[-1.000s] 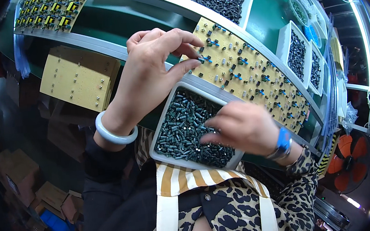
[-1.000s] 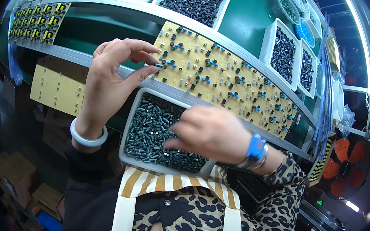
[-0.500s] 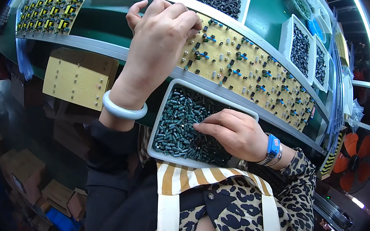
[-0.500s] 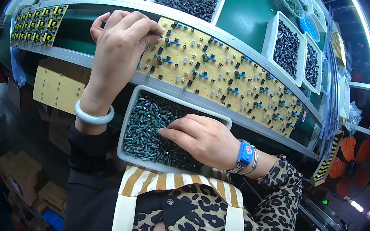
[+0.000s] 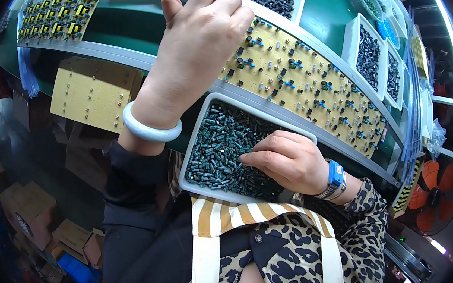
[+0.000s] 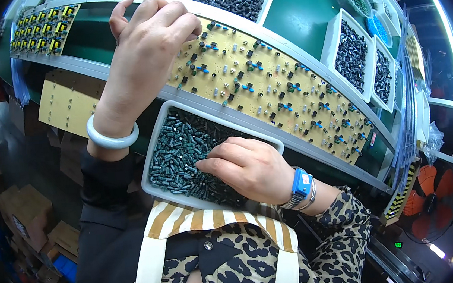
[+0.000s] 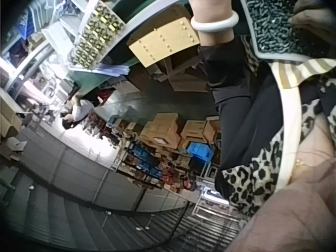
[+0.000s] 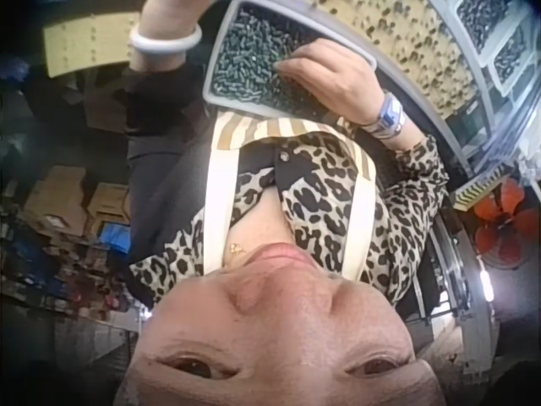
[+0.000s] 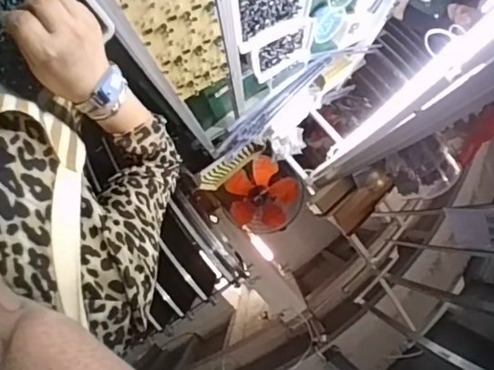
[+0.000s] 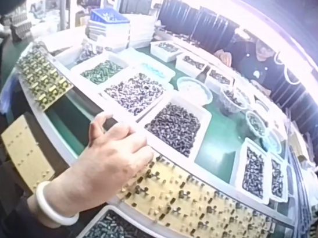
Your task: The person inserts green electronic components into a circuit board panel by hand from a container, swaps the container for another containing black electronic components, and inserts the black electronic components into the circuit board panel.
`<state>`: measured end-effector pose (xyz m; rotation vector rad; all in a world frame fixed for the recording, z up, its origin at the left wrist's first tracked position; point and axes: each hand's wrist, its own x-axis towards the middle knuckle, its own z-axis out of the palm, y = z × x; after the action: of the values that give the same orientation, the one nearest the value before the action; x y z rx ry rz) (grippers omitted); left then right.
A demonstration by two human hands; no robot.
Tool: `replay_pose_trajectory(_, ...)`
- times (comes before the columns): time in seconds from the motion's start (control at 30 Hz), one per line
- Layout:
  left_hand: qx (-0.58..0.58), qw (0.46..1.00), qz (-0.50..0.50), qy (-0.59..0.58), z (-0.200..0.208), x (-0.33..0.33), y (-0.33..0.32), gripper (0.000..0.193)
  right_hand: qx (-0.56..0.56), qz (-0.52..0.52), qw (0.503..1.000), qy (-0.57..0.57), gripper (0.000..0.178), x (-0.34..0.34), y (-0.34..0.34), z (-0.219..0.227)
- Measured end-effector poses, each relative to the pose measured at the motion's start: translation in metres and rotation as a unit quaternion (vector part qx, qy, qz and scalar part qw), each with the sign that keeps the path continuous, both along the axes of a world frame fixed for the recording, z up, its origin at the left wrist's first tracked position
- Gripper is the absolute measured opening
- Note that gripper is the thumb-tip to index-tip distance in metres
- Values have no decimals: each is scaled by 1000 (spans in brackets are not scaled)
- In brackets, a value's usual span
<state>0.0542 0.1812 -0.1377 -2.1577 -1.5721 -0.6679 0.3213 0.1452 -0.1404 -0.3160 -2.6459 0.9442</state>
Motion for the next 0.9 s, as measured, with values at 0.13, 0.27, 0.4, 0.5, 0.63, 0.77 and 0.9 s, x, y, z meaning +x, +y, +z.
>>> replay_pose_trajectory(0.13,-57,998,10,7,9,5,-1,7,-9,-28,1000,9,28,-2,-3,4)
replay_pose_trajectory(0.27,-48,998,27,10,8,8,-1,6,-22,-85,996,24,31,-1,6,20)
replay_pose_trajectory(0.4,-7,1000,-1,-10,3,7,-7,10,14,-174,984,43,21,1,38,43)
replay_pose_trajectory(0.5,1,998,8,-68,-2,11,-23,12,-44,-278,958,56,15,-2,63,43)
replay_pose_trajectory(0.63,-91,971,-115,-190,2,27,-65,10,-95,-294,951,-8,15,1,96,39)
replay_pose_trajectory(0.77,-256,923,-268,-108,-1,31,-95,4,-15,-270,962,-45,14,3,106,39)
replay_pose_trajectory(0.9,-281,918,-273,-55,-4,31,-99,2,50,-234,967,-82,15,-3,111,43)
